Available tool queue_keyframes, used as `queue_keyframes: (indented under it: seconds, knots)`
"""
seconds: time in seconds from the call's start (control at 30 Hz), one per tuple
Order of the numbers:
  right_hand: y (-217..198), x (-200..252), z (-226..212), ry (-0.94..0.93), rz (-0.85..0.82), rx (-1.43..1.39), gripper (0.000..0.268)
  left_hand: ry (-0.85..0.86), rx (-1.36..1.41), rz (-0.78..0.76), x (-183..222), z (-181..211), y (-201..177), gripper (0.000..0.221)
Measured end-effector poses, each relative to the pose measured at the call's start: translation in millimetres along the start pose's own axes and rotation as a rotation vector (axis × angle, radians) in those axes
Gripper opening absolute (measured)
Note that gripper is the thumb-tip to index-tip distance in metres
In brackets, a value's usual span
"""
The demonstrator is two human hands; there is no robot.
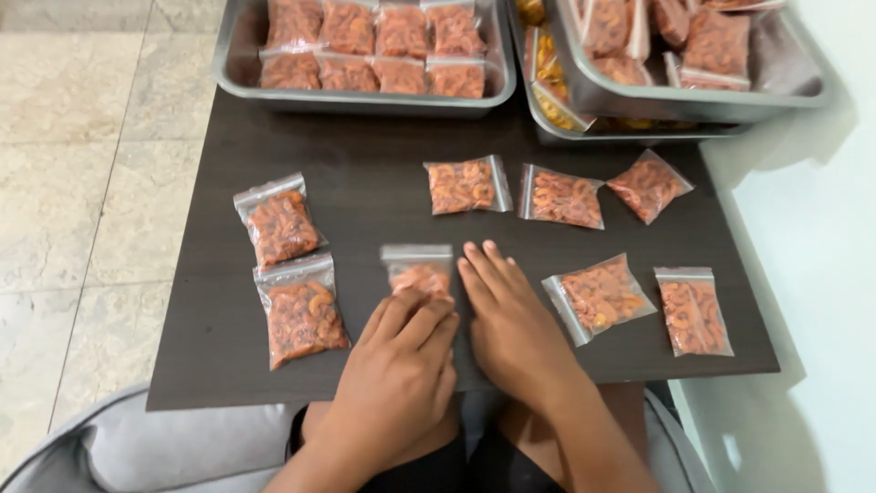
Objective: Organizing small plastic bags of dried food by arranging them neatly on a table surface.
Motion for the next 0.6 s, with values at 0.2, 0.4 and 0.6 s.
queue_keyframes:
  seconds: [0.2,0.4,0.6]
  knots:
    - [-24,42,3,-0.013,0.297,-0.208,0.052,-0.135,0.099,0.190,-5,-8,-19,0.030]
    - [-42,37,-29,-0.109,0.334,-0.099,0.043,-0.350,-0.281,-0.077,11,-36,20,0.034]
    - [-52,42,-35,-0.155,0.408,-0.179,0.028,-0.378,-0.256,-0.161,16,-40,31,0.040]
Point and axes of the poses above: each hand's wrist, its own x-axis away from the middle knuckle, its own y-axis out of the palm, z = x × y, the point moved 9 cm from there along -x, towards the middle knuckle, and after that the axes turned 12 degrees about -x, right-handed, at the moved point
